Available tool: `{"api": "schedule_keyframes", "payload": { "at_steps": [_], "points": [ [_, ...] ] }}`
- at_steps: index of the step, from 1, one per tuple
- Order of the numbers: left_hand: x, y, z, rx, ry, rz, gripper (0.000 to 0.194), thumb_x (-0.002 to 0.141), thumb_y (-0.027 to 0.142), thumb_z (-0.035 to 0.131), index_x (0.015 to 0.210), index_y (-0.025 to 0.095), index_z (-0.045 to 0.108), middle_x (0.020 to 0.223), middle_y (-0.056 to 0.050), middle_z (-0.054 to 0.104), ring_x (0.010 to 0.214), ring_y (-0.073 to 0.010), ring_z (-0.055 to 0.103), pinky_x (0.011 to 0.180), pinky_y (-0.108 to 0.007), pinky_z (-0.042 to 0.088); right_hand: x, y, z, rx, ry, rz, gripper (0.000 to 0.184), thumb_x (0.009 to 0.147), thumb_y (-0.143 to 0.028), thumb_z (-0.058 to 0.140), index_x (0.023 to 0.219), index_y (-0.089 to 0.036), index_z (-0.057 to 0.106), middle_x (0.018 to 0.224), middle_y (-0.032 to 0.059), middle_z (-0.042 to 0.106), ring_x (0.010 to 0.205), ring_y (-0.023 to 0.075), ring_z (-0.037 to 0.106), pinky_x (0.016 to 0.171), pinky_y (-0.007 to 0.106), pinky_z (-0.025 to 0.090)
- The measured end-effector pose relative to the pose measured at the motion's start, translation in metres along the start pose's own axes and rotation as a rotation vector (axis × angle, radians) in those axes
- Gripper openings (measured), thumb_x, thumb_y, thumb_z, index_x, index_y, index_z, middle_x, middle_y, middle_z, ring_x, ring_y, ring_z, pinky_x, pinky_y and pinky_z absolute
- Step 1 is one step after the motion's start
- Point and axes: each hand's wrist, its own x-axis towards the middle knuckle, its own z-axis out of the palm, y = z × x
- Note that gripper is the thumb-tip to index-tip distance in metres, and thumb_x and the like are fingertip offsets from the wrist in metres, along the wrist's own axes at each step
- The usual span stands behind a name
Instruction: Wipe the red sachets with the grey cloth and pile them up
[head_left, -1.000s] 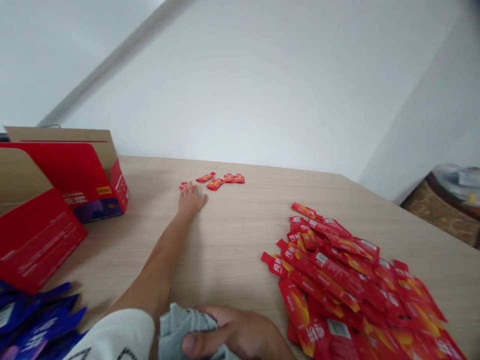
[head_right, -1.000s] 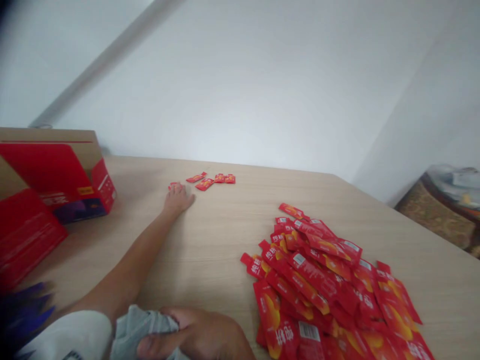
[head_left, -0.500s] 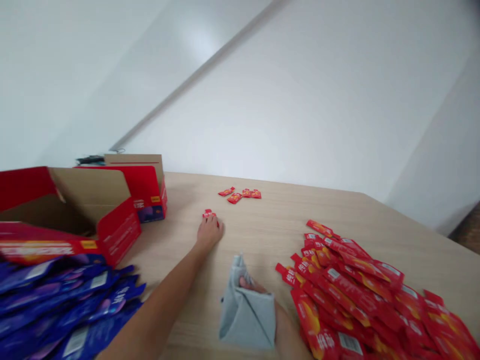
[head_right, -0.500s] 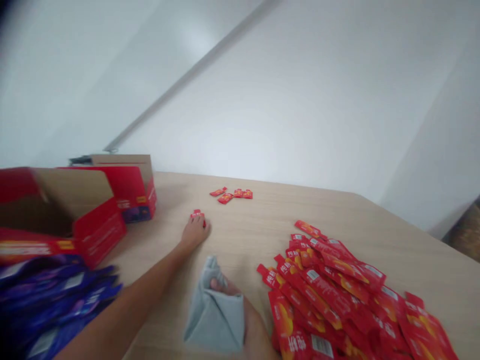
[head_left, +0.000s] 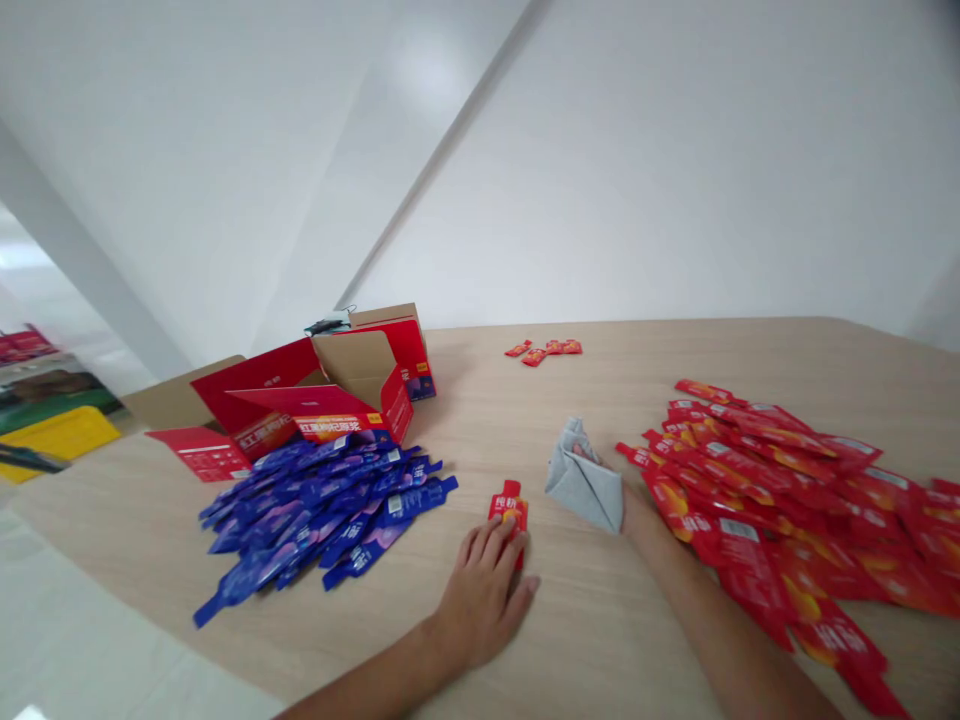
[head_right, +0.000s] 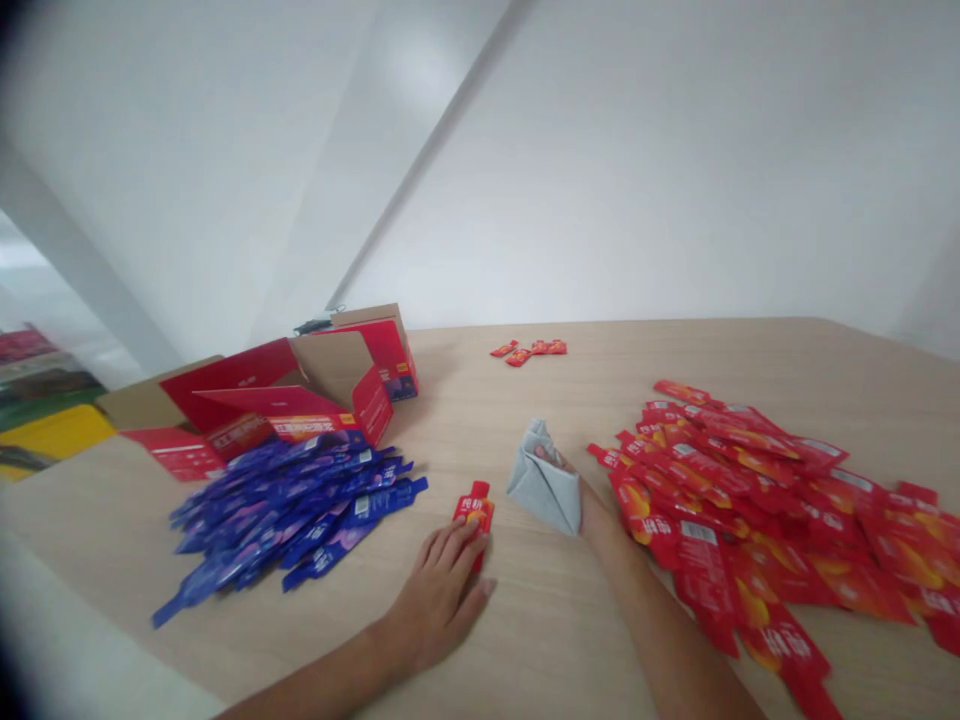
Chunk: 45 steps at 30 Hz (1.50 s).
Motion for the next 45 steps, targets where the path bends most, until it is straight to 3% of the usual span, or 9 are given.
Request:
{"api": "schedule_keyframes", "payload": {
  "at_steps": [3, 7, 19, 26, 29, 34, 37, 40, 45],
  "points": [
    [-0.038, 0.006, -0.022, 0.020, -0.051, 0.130, 0.064, 0.102, 0.048, 0.047, 0.159, 0.025, 0.032, 0.162, -0.007, 0.038, 0.150, -0.0261, 0.034, 0.120, -0.045, 0.035, -0.003, 0.006, 0.004, 0.037, -0.015, 0.074, 0.033, 0.085, -0.051, 0.072, 0.101, -0.023, 0.070, 0.083, 0.0046, 0.072, 0.071, 0.0237, 0.070, 0.067, 0.040, 0.059],
    [-0.060, 0.008, -0.045, 0.053, -0.144, 0.284, 0.074, 0.101, 0.050, 0.047, 0.163, 0.020, 0.021, 0.168, -0.007, 0.023, 0.154, -0.0288, 0.025, 0.121, -0.042, 0.033, -0.006, 0.014, 0.009, 0.069, 0.055, 0.088, 0.037, 0.081, -0.052, 0.074, 0.105, -0.025, 0.068, 0.087, 0.0043, 0.074, 0.073, 0.0230, 0.071, 0.069, 0.037, 0.057],
    [-0.057, 0.015, -0.050, 0.046, -0.194, 0.373, 0.067, 0.103, 0.056, 0.038, 0.151, 0.011, 0.046, 0.155, -0.017, 0.045, 0.141, -0.0319, 0.048, 0.112, -0.042, 0.041, -0.014, 0.029, 0.011, -0.231, 0.194, -0.060, 0.046, 0.082, -0.059, 0.072, 0.106, -0.019, 0.067, 0.086, 0.0013, 0.070, 0.072, 0.0173, 0.062, 0.066, 0.027, 0.048],
    [-0.060, 0.014, -0.040, 0.112, -0.103, 0.426, 0.067, 0.100, 0.060, 0.044, 0.139, 0.008, 0.059, 0.150, -0.021, 0.051, 0.140, -0.0327, 0.050, 0.109, -0.042, 0.046, -0.024, 0.024, 0.024, -0.605, 0.203, -0.254, 0.037, 0.089, -0.048, 0.070, 0.115, -0.021, 0.070, 0.111, 0.0062, 0.071, 0.104, 0.0248, 0.064, 0.096, 0.039, 0.047],
    [-0.061, 0.011, -0.041, 0.098, -0.049, 0.437, 0.068, 0.097, 0.063, 0.048, 0.129, 0.005, 0.065, 0.145, -0.026, 0.054, 0.136, -0.0356, 0.054, 0.107, -0.043, 0.046, -0.031, 0.019, 0.028, -0.885, 0.136, -0.438, 0.030, 0.093, -0.043, 0.065, 0.116, -0.023, 0.067, 0.113, 0.0072, 0.071, 0.106, 0.0248, 0.065, 0.097, 0.040, 0.048],
    [-0.068, 0.007, -0.044, 0.091, -0.055, 0.396, 0.075, 0.093, 0.070, 0.052, 0.126, 0.005, 0.066, 0.134, -0.026, 0.062, 0.127, -0.0357, 0.061, 0.105, -0.042, 0.045, -0.049, 0.010, 0.044, -1.005, -0.023, -0.530, 0.031, 0.089, -0.033, 0.069, 0.117, -0.025, 0.059, 0.111, 0.0063, 0.070, 0.102, 0.0233, 0.068, 0.091, 0.037, 0.054],
    [-0.073, 0.005, -0.043, 0.101, -0.079, 0.419, 0.091, 0.088, 0.082, 0.044, 0.129, 0.003, 0.064, 0.132, -0.029, 0.063, 0.125, -0.0384, 0.062, 0.105, -0.045, 0.043, -0.067, 0.008, 0.062, -1.049, -0.304, -0.492, 0.030, 0.090, -0.028, 0.066, 0.119, -0.024, 0.057, 0.114, 0.0071, 0.069, 0.108, 0.0231, 0.066, 0.093, 0.036, 0.053],
    [-0.078, 0.004, -0.038, 0.121, -0.103, 0.484, 0.085, 0.091, 0.076, 0.046, 0.126, 0.001, 0.066, 0.126, -0.029, 0.067, 0.118, -0.0403, 0.065, 0.106, -0.050, 0.039, -0.083, 0.014, 0.079, -1.165, -0.582, -0.409, 0.032, 0.092, -0.028, 0.066, 0.122, -0.023, 0.058, 0.119, 0.0073, 0.068, 0.112, 0.0230, 0.065, 0.092, 0.034, 0.053],
    [-0.079, 0.003, -0.031, 0.130, -0.151, 0.521, 0.097, 0.086, 0.081, 0.048, 0.133, -0.003, 0.060, 0.128, -0.035, 0.062, 0.118, -0.0452, 0.064, 0.104, -0.053, 0.037, -0.066, 0.026, 0.086, -1.336, -0.631, -0.368, 0.033, 0.094, -0.031, 0.068, 0.124, -0.022, 0.058, 0.126, 0.0080, 0.064, 0.113, 0.0232, 0.064, 0.089, 0.033, 0.053]
  ]
}}
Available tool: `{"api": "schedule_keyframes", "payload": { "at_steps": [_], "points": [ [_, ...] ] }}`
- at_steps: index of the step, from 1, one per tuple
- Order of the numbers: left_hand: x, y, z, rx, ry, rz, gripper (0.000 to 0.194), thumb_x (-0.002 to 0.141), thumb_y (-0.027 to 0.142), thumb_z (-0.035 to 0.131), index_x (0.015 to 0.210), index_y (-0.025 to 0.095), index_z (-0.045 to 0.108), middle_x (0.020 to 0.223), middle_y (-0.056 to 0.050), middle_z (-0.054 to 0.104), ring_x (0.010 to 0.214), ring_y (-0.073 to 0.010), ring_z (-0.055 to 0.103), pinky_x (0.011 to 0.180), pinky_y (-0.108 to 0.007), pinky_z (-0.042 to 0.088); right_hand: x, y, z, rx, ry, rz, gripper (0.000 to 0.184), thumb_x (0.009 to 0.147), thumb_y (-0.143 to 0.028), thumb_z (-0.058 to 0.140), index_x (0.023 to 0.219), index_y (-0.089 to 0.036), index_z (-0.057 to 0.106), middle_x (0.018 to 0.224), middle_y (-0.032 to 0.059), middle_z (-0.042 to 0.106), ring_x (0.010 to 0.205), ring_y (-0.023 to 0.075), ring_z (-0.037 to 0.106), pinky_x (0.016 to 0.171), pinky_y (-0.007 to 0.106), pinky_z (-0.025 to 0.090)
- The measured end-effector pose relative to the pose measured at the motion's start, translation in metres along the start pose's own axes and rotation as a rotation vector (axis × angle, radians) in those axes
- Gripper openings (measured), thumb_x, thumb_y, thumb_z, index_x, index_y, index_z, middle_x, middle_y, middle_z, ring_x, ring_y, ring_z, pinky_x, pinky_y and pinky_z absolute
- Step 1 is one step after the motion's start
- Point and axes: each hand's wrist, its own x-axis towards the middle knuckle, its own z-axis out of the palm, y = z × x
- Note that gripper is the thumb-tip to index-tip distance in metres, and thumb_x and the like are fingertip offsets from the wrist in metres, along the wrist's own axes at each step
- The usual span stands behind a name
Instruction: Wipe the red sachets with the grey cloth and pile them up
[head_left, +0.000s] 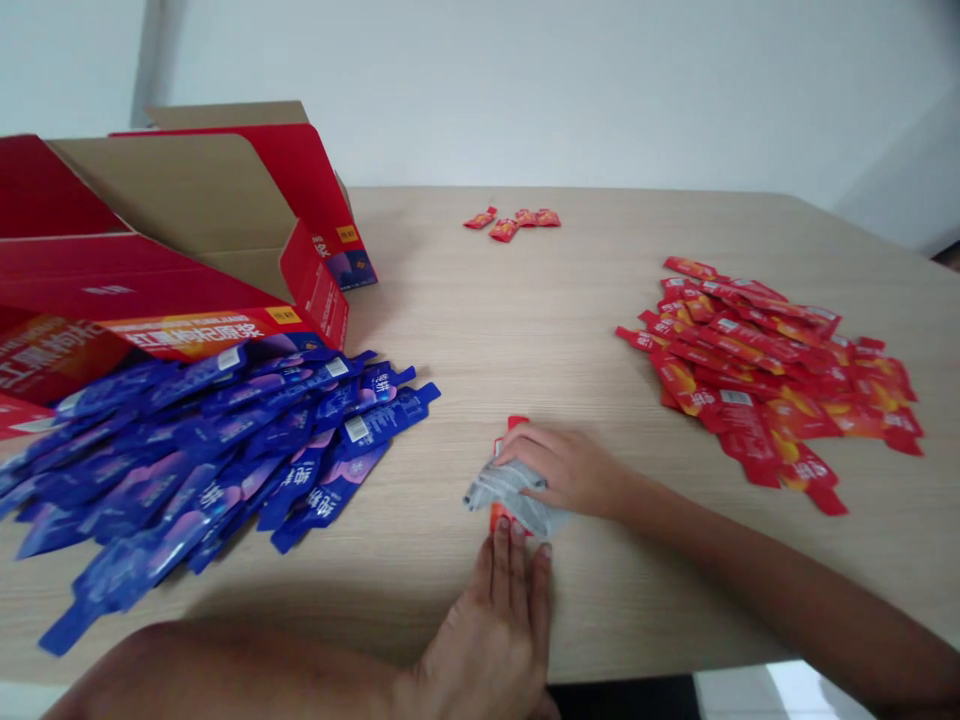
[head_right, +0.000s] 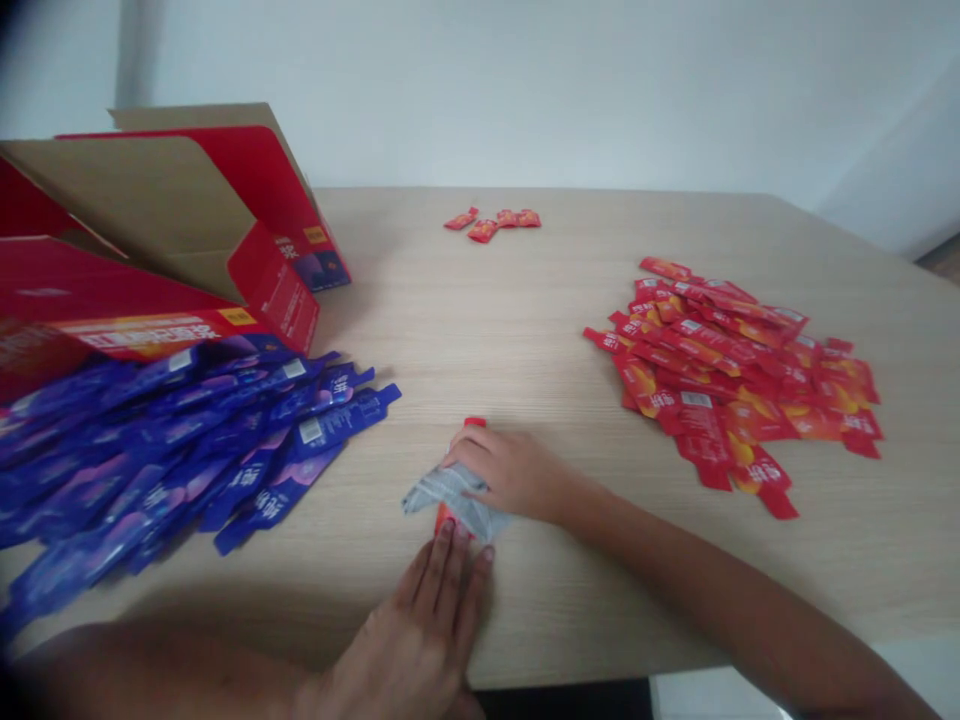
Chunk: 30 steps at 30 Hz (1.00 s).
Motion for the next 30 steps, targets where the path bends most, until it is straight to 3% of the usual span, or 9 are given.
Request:
{"api": "schedule_keyframes", "payload": {
  "at_steps": [4, 7, 10, 13, 16, 21, 24, 27, 30],
  "points": [
    [0.001, -0.002, 0.002, -0.016, -0.034, 0.018, 0.107, 0.081, 0.084, 0.053, 0.140, -0.005, 0.053, 0.133, -0.038, 0.057, 0.123, -0.0463, 0.061, 0.104, -0.052, 0.040, 0.030, 0.023, -0.019, -0.123, 0.066, 0.158, 0.026, 0.100, -0.034, 0.060, 0.122, -0.021, 0.058, 0.122, 0.0084, 0.064, 0.104, 0.0214, 0.066, 0.085, 0.033, 0.054],
    [0.001, -0.002, 0.004, -0.030, -0.043, 0.009, 0.106, 0.082, 0.083, 0.052, 0.142, -0.005, 0.051, 0.135, -0.038, 0.054, 0.125, -0.0458, 0.060, 0.104, -0.051, 0.042, 0.033, 0.014, -0.033, -0.151, 0.159, 0.202, 0.031, 0.102, -0.040, 0.055, 0.124, -0.019, 0.054, 0.121, 0.0104, 0.064, 0.104, 0.0227, 0.066, 0.083, 0.034, 0.054],
    [0.001, 0.000, 0.003, -0.060, -0.089, 0.009, 0.100, 0.085, 0.080, 0.051, 0.140, -0.003, 0.053, 0.134, -0.038, 0.055, 0.125, -0.0457, 0.060, 0.103, -0.051, 0.043, 0.013, -0.015, -0.027, -0.100, 0.141, 0.077, 0.032, 0.102, -0.043, 0.054, 0.123, -0.019, 0.055, 0.120, 0.0102, 0.065, 0.107, 0.0228, 0.065, 0.084, 0.034, 0.054],
    [0.001, 0.004, 0.001, -0.102, -0.150, -0.006, 0.093, 0.086, 0.078, 0.054, 0.135, -0.001, 0.059, 0.129, -0.035, 0.061, 0.118, -0.0445, 0.065, 0.101, -0.052, 0.046, -0.007, -0.029, -0.008, -0.105, -0.025, -0.083, 0.030, 0.097, -0.039, 0.062, 0.118, -0.019, 0.060, 0.118, 0.0098, 0.066, 0.102, 0.0225, 0.066, 0.080, 0.032, 0.055],
    [0.001, 0.005, -0.002, -0.076, -0.107, -0.029, 0.098, 0.082, 0.079, 0.058, 0.138, -0.002, 0.057, 0.132, -0.037, 0.057, 0.123, -0.0463, 0.061, 0.102, -0.052, 0.045, 0.001, -0.010, -0.001, -0.142, -0.052, -0.036, 0.030, 0.096, -0.035, 0.064, 0.121, -0.018, 0.060, 0.122, 0.0104, 0.065, 0.103, 0.0223, 0.066, 0.079, 0.031, 0.055],
    [0.001, 0.004, -0.003, -0.029, -0.014, -0.046, 0.107, 0.075, 0.081, 0.064, 0.139, -0.004, 0.055, 0.135, -0.039, 0.054, 0.126, -0.0470, 0.059, 0.104, -0.051, 0.044, 0.034, 0.021, -0.026, -0.218, 0.083, 0.181, 0.027, 0.102, -0.035, 0.054, 0.122, -0.017, 0.057, 0.122, 0.0112, 0.063, 0.102, 0.0221, 0.066, 0.081, 0.032, 0.055],
    [0.002, 0.004, -0.003, -0.039, -0.024, -0.036, 0.102, 0.077, 0.080, 0.063, 0.138, -0.002, 0.057, 0.133, -0.037, 0.056, 0.124, -0.0467, 0.061, 0.102, -0.051, 0.045, 0.021, -0.001, -0.026, -0.145, 0.124, 0.104, 0.030, 0.103, -0.036, 0.053, 0.125, -0.017, 0.054, 0.124, 0.0116, 0.063, 0.110, 0.0226, 0.064, 0.087, 0.033, 0.054],
    [0.002, 0.006, -0.003, -0.074, -0.114, -0.028, 0.091, 0.082, 0.076, 0.062, 0.133, 0.001, 0.062, 0.125, -0.034, 0.064, 0.114, -0.0444, 0.067, 0.097, -0.051, 0.048, -0.003, -0.027, -0.008, -0.094, -0.003, -0.089, 0.027, 0.099, -0.033, 0.058, 0.123, -0.019, 0.058, 0.122, 0.0102, 0.065, 0.105, 0.0219, 0.066, 0.082, 0.031, 0.054],
    [0.002, 0.007, -0.004, -0.064, -0.102, -0.042, 0.094, 0.081, 0.076, 0.063, 0.135, 0.000, 0.060, 0.128, -0.035, 0.062, 0.117, -0.0447, 0.066, 0.099, -0.052, 0.047, -0.003, -0.018, 0.001, -0.117, -0.073, -0.082, 0.029, 0.097, -0.031, 0.062, 0.123, -0.019, 0.059, 0.123, 0.0103, 0.064, 0.104, 0.0219, 0.066, 0.080, 0.030, 0.055]
  ]
}}
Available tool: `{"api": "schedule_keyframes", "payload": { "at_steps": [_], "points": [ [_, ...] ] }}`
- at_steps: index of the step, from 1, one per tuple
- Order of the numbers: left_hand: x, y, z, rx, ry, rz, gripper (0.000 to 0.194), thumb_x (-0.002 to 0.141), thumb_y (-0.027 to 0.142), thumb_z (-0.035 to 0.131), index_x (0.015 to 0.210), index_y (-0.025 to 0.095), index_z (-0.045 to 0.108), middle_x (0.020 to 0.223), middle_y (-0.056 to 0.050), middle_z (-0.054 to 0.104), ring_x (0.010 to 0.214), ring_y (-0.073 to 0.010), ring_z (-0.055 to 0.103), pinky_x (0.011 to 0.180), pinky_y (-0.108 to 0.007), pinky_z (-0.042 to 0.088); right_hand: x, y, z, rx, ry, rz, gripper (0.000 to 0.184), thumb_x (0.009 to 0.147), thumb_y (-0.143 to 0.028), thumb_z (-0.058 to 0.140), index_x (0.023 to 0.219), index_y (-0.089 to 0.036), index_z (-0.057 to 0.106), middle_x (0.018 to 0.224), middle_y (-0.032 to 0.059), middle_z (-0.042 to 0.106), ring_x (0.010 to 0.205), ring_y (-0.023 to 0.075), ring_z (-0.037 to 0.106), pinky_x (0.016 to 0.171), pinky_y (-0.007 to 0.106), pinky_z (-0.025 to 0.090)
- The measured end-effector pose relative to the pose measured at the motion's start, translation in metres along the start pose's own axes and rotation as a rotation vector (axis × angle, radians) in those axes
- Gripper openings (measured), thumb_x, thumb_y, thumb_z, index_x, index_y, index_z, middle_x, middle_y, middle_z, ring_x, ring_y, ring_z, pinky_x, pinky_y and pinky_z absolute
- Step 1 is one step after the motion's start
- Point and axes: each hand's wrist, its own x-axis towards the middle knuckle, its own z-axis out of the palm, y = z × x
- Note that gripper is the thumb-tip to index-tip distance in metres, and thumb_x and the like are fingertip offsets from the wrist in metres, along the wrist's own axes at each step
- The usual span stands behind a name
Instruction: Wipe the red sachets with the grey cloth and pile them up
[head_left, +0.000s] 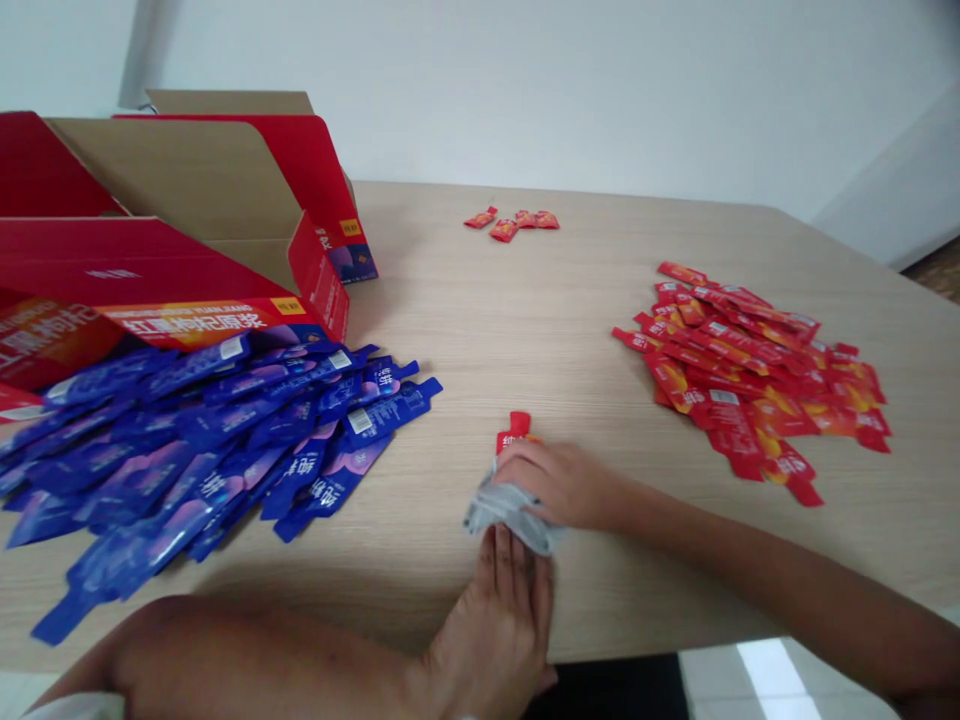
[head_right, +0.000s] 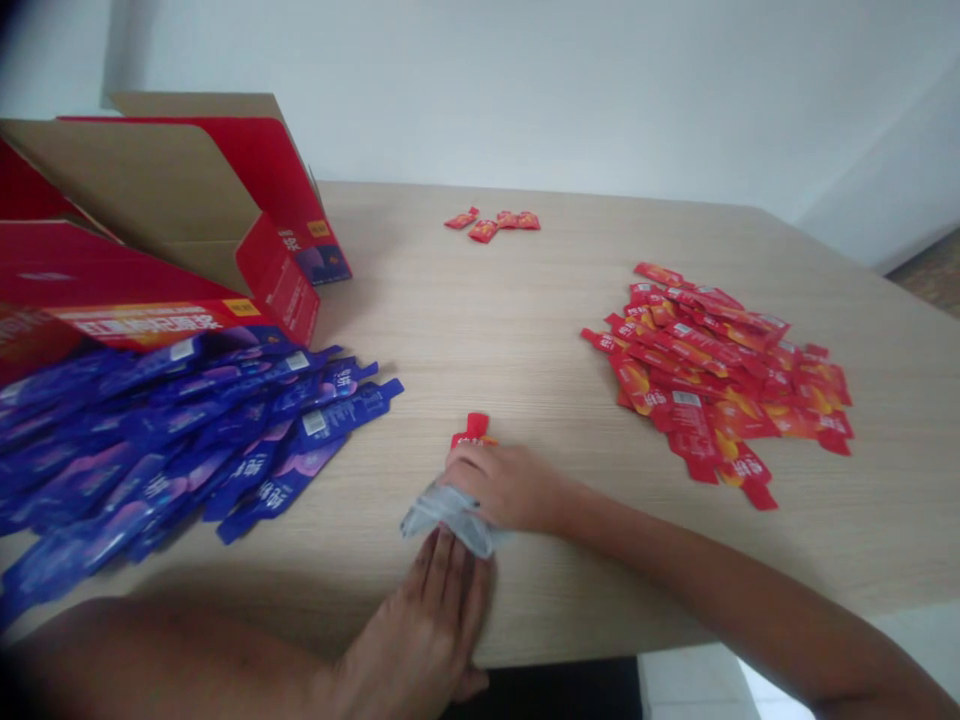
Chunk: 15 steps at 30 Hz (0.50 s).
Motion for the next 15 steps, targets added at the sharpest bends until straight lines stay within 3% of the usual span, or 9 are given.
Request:
{"api": "schedule_keyframes", "payload": {
  "at_steps": [4, 6, 9, 12, 15],
  "points": [
    [0.000, -0.001, -0.001, 0.053, 0.088, -0.014, 0.105, 0.077, 0.079, 0.065, 0.140, -0.004, 0.054, 0.136, -0.038, 0.055, 0.127, -0.0464, 0.058, 0.105, -0.052, 0.041, 0.028, 0.044, -0.019, -0.080, 0.068, 0.240, 0.025, 0.100, -0.030, 0.057, 0.122, -0.017, 0.060, 0.122, 0.0119, 0.063, 0.104, 0.0224, 0.066, 0.080, 0.031, 0.056],
    [0.000, -0.003, -0.001, 0.045, 0.090, -0.006, 0.104, 0.077, 0.079, 0.063, 0.140, -0.003, 0.054, 0.136, -0.037, 0.055, 0.127, -0.0456, 0.059, 0.105, -0.052, 0.041, 0.034, 0.048, -0.030, -0.092, 0.117, 0.279, 0.026, 0.102, -0.031, 0.054, 0.122, -0.016, 0.059, 0.122, 0.0126, 0.062, 0.104, 0.0228, 0.065, 0.081, 0.033, 0.056],
    [0.000, -0.003, 0.000, 0.032, 0.076, 0.010, 0.102, 0.080, 0.079, 0.062, 0.141, -0.003, 0.053, 0.136, -0.037, 0.055, 0.126, -0.0460, 0.059, 0.105, -0.052, 0.040, 0.021, 0.021, -0.027, -0.035, 0.145, 0.171, 0.029, 0.101, -0.030, 0.056, 0.127, -0.018, 0.058, 0.125, 0.0114, 0.062, 0.110, 0.0223, 0.064, 0.085, 0.033, 0.056],
    [0.000, -0.002, 0.000, 0.003, 0.042, 0.007, 0.095, 0.081, 0.076, 0.062, 0.138, 0.000, 0.057, 0.130, -0.035, 0.060, 0.120, -0.0453, 0.063, 0.103, -0.053, 0.041, 0.004, -0.005, -0.009, -0.026, 0.055, -0.013, 0.025, 0.099, -0.023, 0.057, 0.123, -0.019, 0.061, 0.120, 0.0102, 0.065, 0.103, 0.0216, 0.066, 0.081, 0.032, 0.057],
    [-0.001, -0.001, 0.000, -0.003, 0.063, -0.010, 0.097, 0.079, 0.076, 0.064, 0.139, -0.001, 0.056, 0.133, -0.036, 0.058, 0.123, -0.0461, 0.061, 0.104, -0.052, 0.041, 0.009, 0.007, -0.001, -0.041, 0.026, 0.029, 0.026, 0.097, -0.024, 0.060, 0.123, -0.018, 0.061, 0.122, 0.0108, 0.064, 0.104, 0.0222, 0.066, 0.080, 0.031, 0.057]
  ]
}}
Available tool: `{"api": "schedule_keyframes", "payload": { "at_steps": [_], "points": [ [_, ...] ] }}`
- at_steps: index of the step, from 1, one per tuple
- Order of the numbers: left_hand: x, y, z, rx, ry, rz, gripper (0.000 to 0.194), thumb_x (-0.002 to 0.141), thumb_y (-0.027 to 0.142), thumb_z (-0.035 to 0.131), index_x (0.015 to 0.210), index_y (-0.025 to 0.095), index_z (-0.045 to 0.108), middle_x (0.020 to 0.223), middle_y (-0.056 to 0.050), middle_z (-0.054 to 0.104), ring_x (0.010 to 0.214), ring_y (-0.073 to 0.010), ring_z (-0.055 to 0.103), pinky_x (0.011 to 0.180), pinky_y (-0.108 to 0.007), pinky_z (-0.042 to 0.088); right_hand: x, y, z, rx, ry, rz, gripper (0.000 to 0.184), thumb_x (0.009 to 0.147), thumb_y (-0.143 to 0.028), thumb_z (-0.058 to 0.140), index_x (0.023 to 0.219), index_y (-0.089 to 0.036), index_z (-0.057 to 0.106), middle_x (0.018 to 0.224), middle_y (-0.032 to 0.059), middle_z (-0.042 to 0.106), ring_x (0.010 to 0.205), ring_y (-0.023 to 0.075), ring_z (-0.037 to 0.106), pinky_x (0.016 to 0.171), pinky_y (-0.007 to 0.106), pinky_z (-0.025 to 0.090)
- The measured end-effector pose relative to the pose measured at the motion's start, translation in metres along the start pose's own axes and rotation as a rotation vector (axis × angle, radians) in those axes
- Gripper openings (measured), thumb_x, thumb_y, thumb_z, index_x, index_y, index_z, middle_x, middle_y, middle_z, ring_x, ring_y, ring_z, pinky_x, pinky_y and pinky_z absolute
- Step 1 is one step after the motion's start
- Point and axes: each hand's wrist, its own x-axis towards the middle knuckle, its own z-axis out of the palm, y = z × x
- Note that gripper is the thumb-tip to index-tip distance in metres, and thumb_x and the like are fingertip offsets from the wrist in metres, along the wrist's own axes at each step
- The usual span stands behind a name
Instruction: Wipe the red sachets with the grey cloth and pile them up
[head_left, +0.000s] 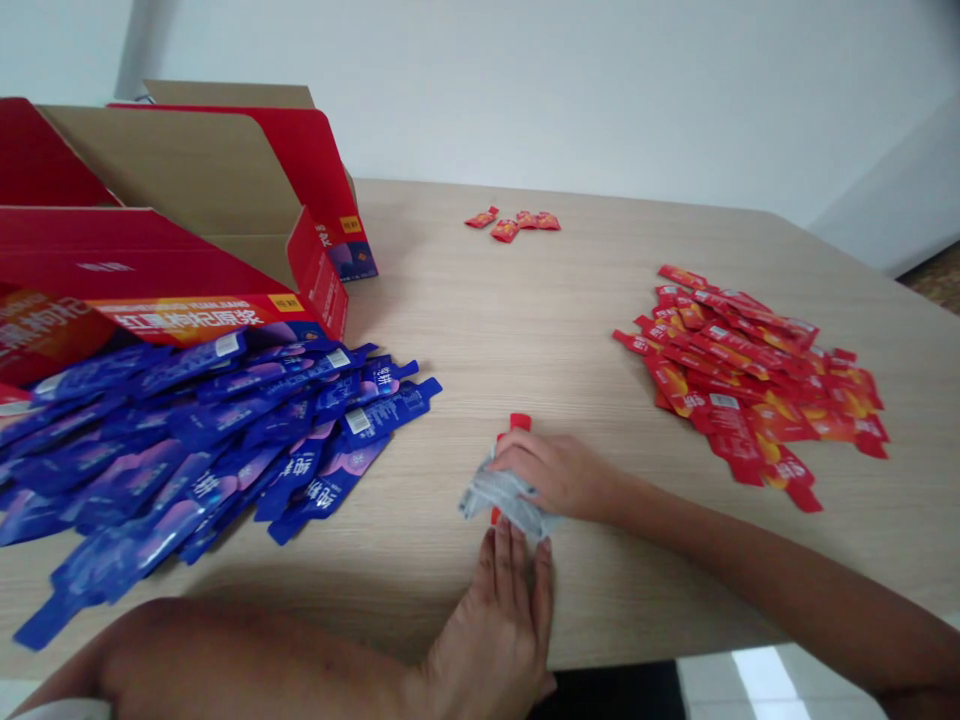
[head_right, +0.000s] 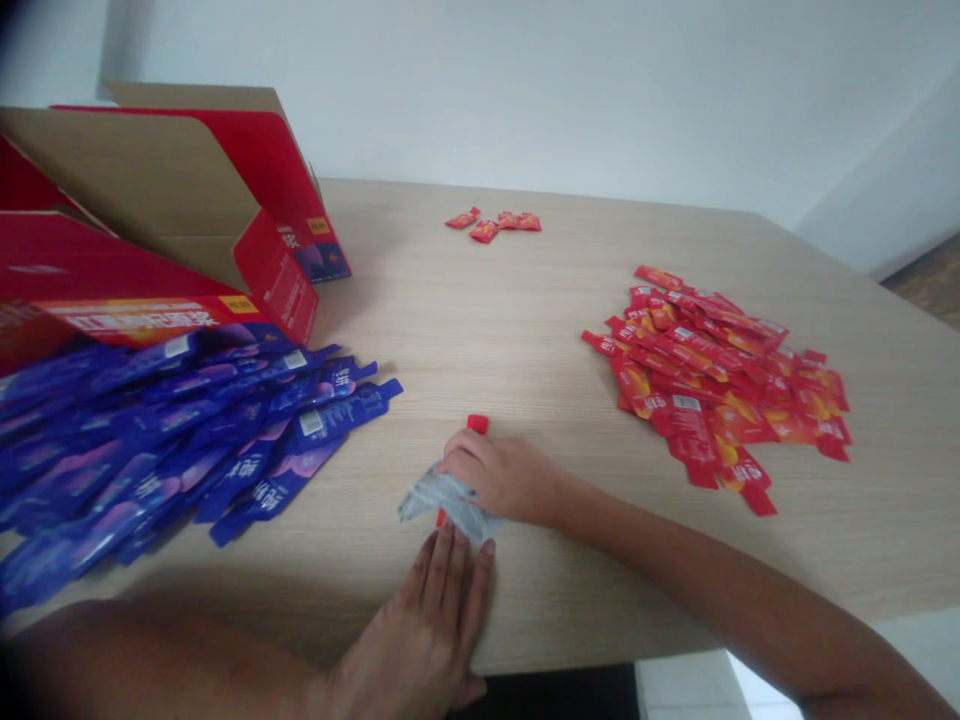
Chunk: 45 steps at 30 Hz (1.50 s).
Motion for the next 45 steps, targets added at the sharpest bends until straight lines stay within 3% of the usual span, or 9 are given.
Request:
{"api": "schedule_keyframes", "payload": {
  "at_steps": [5, 9, 13, 20, 27, 35, 38, 42, 45],
  "points": [
    [-0.001, -0.003, 0.002, 0.031, 0.066, 0.012, 0.100, 0.081, 0.077, 0.062, 0.140, -0.004, 0.053, 0.134, -0.038, 0.055, 0.126, -0.0469, 0.059, 0.105, -0.052, 0.040, 0.032, 0.041, -0.025, -0.083, 0.062, 0.246, 0.026, 0.100, -0.027, 0.058, 0.123, -0.016, 0.060, 0.124, 0.0124, 0.062, 0.106, 0.0226, 0.065, 0.084, 0.032, 0.056],
    [0.000, -0.006, 0.005, 0.018, 0.063, 0.042, 0.088, 0.090, 0.069, 0.054, 0.140, -0.003, 0.053, 0.130, -0.036, 0.059, 0.121, -0.0447, 0.063, 0.101, -0.051, 0.043, 0.016, 0.005, -0.024, -0.018, 0.121, 0.081, 0.027, 0.103, -0.028, 0.053, 0.127, -0.018, 0.058, 0.126, 0.0116, 0.062, 0.107, 0.0207, 0.064, 0.084, 0.030, 0.055],
    [0.001, -0.005, 0.005, -0.004, 0.020, 0.041, 0.086, 0.089, 0.071, 0.054, 0.137, -0.001, 0.057, 0.125, -0.034, 0.064, 0.113, -0.0441, 0.068, 0.097, -0.051, 0.046, -0.002, -0.017, -0.002, 0.013, 0.008, -0.083, 0.023, 0.101, -0.024, 0.054, 0.122, -0.018, 0.061, 0.119, 0.0099, 0.066, 0.099, 0.0202, 0.065, 0.080, 0.030, 0.056],
    [0.001, -0.008, 0.005, 0.028, 0.055, 0.050, 0.096, 0.086, 0.076, 0.055, 0.140, -0.003, 0.053, 0.131, -0.036, 0.058, 0.123, -0.0455, 0.062, 0.101, -0.050, 0.045, 0.030, 0.044, -0.024, -0.065, 0.089, 0.241, 0.026, 0.101, -0.029, 0.056, 0.125, -0.017, 0.059, 0.124, 0.0119, 0.061, 0.103, 0.0218, 0.065, 0.082, 0.032, 0.057],
    [0.001, -0.008, 0.006, 0.023, 0.010, 0.079, 0.089, 0.090, 0.073, 0.051, 0.138, -0.001, 0.056, 0.125, -0.035, 0.063, 0.114, -0.0456, 0.067, 0.099, -0.053, 0.045, -0.006, -0.015, 0.000, 0.027, 0.069, -0.062, 0.027, 0.099, -0.021, 0.054, 0.125, -0.019, 0.060, 0.120, 0.0103, 0.065, 0.102, 0.0213, 0.065, 0.081, 0.031, 0.056],
    [0.001, -0.010, 0.004, 0.031, -0.007, 0.082, 0.095, 0.091, 0.074, 0.049, 0.145, -0.005, 0.047, 0.134, -0.039, 0.055, 0.125, -0.0455, 0.060, 0.103, -0.052, 0.042, 0.030, 0.048, -0.023, -0.057, 0.099, 0.240, 0.027, 0.101, -0.029, 0.055, 0.125, -0.017, 0.059, 0.124, 0.0124, 0.062, 0.106, 0.0223, 0.065, 0.084, 0.033, 0.056],
    [0.001, -0.010, 0.005, 0.046, 0.018, 0.093, 0.094, 0.090, 0.075, 0.049, 0.142, -0.004, 0.051, 0.132, -0.038, 0.056, 0.123, -0.0461, 0.061, 0.102, -0.052, 0.044, 0.014, 0.021, -0.023, 0.011, 0.177, 0.143, 0.030, 0.101, -0.028, 0.055, 0.129, -0.019, 0.057, 0.126, 0.0116, 0.062, 0.108, 0.0217, 0.064, 0.086, 0.033, 0.056],
    [0.001, -0.008, 0.003, 0.008, -0.046, 0.081, 0.082, 0.089, 0.072, 0.054, 0.133, 0.003, 0.062, 0.118, -0.032, 0.068, 0.105, -0.0426, 0.072, 0.088, -0.048, 0.052, -0.015, -0.022, -0.001, 0.040, 0.084, -0.078, 0.027, 0.100, -0.022, 0.052, 0.126, -0.022, 0.060, 0.120, 0.0085, 0.066, 0.101, 0.0200, 0.065, 0.081, 0.030, 0.055],
    [0.001, -0.009, 0.002, 0.029, 0.009, 0.070, 0.086, 0.088, 0.075, 0.053, 0.133, 0.002, 0.061, 0.123, -0.032, 0.066, 0.110, -0.0432, 0.070, 0.092, -0.049, 0.051, -0.008, -0.006, 0.008, 0.053, 0.036, 0.009, 0.031, 0.097, -0.025, 0.061, 0.127, -0.022, 0.059, 0.124, 0.0083, 0.064, 0.104, 0.0205, 0.065, 0.081, 0.029, 0.055]
  ]
}}
